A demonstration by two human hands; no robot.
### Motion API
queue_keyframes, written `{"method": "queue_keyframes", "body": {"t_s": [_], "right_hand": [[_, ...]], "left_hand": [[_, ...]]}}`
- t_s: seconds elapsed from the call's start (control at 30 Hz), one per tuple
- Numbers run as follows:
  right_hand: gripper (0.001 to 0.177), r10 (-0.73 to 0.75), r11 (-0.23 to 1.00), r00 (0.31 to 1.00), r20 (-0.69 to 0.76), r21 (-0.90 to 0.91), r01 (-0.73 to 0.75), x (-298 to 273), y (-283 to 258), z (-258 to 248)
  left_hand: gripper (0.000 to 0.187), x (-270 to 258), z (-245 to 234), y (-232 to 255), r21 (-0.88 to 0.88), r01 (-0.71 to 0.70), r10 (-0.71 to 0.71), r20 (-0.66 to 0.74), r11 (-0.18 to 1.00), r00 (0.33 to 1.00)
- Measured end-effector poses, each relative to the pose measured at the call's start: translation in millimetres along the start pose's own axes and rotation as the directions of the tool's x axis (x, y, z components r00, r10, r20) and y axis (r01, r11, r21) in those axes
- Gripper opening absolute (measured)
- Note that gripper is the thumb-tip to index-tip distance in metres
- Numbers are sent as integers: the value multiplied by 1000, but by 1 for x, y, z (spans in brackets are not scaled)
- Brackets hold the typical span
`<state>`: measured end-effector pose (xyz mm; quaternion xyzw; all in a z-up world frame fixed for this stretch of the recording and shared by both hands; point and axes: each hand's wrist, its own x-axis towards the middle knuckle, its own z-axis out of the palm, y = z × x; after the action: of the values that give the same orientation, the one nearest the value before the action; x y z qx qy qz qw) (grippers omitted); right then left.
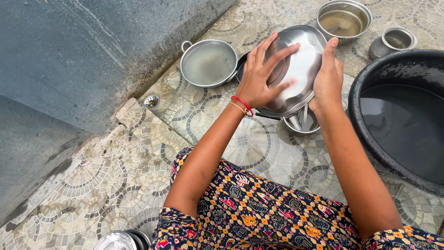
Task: The person cleans various metal plates and bowls by scrubbing them with a sponge and rinsing them in a large basin of water.
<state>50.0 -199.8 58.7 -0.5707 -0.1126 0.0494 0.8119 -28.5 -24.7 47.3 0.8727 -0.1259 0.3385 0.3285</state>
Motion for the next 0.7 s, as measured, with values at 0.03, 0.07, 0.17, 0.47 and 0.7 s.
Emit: {"method": "queue_keyframes", "body": {"t_s": [0.03, 0.07, 0.17, 0.47, 0.7], "right_hand": [[65, 3, 1000, 1000, -9, 20, -3, 2, 1, -2], [65, -16, 999, 1000, 9, 38, 15, 3, 2, -4], [68, -36, 996, 999, 23, 83, 34, 12, 2, -14], [70, 48, 980, 996, -72, 198, -33, 32, 11, -31], [67, 1, 967, 999, -38, 255, 8, 41, 19, -47]], "left_hand": [[47, 0, 2, -4, -11, 44, -44, -31, 999, 999], [43, 2, 4, -10, -51, 77, -81, -72, 996, 994], [40, 11, 9, -33, -137, 203, -226, -178, 970, 958], [69, 4, 26, -71, -620, 346, -515, -111, 704, 850], [155, -1, -5, -33, -129, 139, -131, 67, 982, 989]]}}
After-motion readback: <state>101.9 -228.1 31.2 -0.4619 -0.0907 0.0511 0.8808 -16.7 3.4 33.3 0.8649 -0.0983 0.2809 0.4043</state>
